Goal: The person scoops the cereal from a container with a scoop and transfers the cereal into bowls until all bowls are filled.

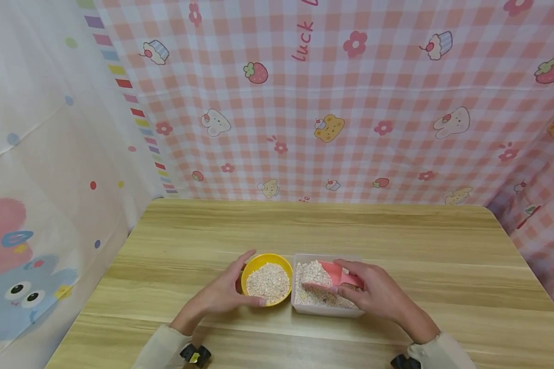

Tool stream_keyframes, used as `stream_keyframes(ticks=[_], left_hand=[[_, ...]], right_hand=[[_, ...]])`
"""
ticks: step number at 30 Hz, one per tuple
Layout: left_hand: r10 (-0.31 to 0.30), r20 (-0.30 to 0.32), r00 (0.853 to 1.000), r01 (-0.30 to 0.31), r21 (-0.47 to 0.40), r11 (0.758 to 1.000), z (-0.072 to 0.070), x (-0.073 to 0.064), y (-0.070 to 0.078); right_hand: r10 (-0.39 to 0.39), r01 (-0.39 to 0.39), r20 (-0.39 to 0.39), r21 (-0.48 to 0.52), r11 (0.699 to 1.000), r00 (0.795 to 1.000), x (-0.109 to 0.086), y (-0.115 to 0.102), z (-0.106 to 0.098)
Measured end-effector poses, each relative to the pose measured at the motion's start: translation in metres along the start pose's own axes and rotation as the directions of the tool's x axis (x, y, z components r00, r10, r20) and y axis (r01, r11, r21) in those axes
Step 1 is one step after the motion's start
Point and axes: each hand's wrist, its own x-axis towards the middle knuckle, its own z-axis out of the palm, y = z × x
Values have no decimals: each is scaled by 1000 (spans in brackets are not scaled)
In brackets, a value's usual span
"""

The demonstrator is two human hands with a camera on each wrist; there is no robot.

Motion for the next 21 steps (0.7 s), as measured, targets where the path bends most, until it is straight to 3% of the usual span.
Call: stream_keyframes(ticks=[7,21], left_hand=[[35,66,997,-31,-65,997,5,3,-6],[26,86,996,-18,-88,996,8,5,-11]], right_hand=[[-18,19,-9,44,999,1000,-2,1,-1],[-116,121,-72,71,990,991,-4,2,-9]])
